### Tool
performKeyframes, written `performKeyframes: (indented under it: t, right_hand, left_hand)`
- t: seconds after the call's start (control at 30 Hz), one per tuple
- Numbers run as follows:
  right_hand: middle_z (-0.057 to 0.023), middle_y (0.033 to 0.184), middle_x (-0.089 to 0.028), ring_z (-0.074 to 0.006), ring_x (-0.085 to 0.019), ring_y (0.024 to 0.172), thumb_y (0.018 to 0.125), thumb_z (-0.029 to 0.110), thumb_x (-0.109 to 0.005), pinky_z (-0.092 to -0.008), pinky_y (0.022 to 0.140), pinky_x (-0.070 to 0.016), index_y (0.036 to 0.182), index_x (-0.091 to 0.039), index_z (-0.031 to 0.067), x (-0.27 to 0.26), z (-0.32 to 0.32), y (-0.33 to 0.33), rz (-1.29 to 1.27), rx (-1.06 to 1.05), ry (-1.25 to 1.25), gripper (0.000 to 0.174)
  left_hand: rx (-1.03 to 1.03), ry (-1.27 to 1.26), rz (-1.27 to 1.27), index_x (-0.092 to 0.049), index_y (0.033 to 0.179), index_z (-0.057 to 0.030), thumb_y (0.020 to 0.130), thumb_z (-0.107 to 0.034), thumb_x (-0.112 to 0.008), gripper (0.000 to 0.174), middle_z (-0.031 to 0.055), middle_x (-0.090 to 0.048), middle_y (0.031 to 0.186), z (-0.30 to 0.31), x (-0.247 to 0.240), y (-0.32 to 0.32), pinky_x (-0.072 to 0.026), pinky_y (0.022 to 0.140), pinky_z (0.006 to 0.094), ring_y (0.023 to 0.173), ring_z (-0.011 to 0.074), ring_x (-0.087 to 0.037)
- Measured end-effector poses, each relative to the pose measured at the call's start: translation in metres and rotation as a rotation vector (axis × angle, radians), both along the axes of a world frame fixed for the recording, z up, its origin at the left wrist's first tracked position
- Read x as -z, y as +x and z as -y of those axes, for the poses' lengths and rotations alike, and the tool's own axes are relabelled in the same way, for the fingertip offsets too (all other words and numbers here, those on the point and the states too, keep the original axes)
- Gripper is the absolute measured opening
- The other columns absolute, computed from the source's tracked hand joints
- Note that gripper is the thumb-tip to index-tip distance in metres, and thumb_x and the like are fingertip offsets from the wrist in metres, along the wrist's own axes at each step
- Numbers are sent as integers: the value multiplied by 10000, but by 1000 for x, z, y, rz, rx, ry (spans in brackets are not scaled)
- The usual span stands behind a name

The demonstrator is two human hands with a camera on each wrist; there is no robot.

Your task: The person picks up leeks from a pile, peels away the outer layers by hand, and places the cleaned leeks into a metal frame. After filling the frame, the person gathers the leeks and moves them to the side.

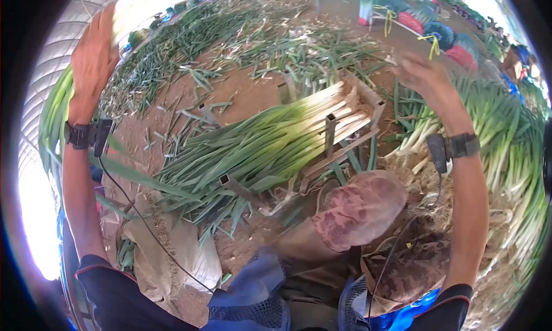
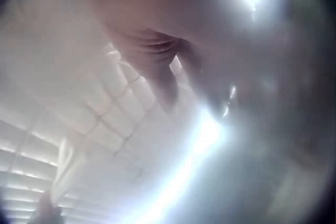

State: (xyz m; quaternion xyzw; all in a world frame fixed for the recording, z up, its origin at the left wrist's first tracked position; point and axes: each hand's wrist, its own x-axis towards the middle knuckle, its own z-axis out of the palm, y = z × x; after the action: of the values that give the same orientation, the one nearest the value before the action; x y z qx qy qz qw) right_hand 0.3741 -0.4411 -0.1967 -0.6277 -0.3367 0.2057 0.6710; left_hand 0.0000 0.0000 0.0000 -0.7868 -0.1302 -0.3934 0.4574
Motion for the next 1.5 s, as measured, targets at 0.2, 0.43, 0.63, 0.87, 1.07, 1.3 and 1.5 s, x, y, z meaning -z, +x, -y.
performKeyframes:
  t: [0.2, 0.43, 0.63, 0.87, 1.07, 1.3, 1.5]
  right_hand:
    - [-137, 1279, -614, -248, -624, 1152, 921, 235, -671, -397, 1052, -464, 1362, -509, -28, 134, 51, 49, -241, 324, -190, 538]
    - [-172, 1182, -650, -264, -652, 1080, 919, 181, -652, -378, 966, -534, 1343, -505, -65, 217, 45, 30, -393, 251, -418, 512]
    - [-158, 1193, -650, -233, -671, 1024, 898, 196, -691, -337, 894, -551, 1342, -503, -92, 288, 10, 33, -496, 10, -531, 561]
    - [-160, 1292, -597, -226, -621, 1127, 900, 161, -695, -346, 920, -521, 1368, -497, -52, 334, -94, 48, -492, -180, -419, 551]
    - [-199, 1499, -390, -405, -418, 1341, 875, 220, -693, -446, 1080, -390, 1465, -418, 92, 323, -180, 65, 463, 27, -337, 663]
    - [-184, 1595, -256, -380, -221, 1472, 877, 542, -626, -624, 1113, -206, 1523, -367, 216, 353, -258, 74, 715, 55, -684, 768]
    - [-80, 1637, -207, -333, -136, 1511, 844, 619, -610, -633, 1149, -147, 1514, -397, 294, 366, -254, 71, 710, 85, -721, 774]
  left_hand:
    - [-99, -112, -269, -431, 1406, -72, 766, 14, -591, 665, 146, -593, 1145, -80, 84, 10, -544, 765, 448, 929, 355, -629]
    - [203, -930, -761, -512, 1168, -65, 693, -186, -670, 515, 189, -656, 947, -29, 267, 153, -524, 747, 503, 864, 414, -650]
    - [154, -1378, -1156, -515, 1242, 2, 608, -208, -741, 705, 244, -643, 1045, 16, 387, 272, -500, 870, 485, 993, 418, -628]
    - [81, -1503, -1048, -566, 1079, 9, 587, -164, -752, 554, 243, -656, 949, 8, 477, 356, -497, 800, 492, 971, 420, -634]
    - [-159, -986, -613, -532, 1064, -49, 666, -92, -749, 456, 129, -594, 1040, 53, 513, 345, -492, 809, 449, 962, 331, -621]
    - [-40, -951, -514, -513, 1219, 20, 723, -180, -727, 576, 176, -587, 1036, 56, 516, 335, -472, 783, 442, 910, 350, -619]
    - [-288, -1365, -1193, -482, 1146, 27, 869, -534, -631, 643, 215, -588, 1077, 8, 414, 280, -475, 773, 543, 974, 413, -609]
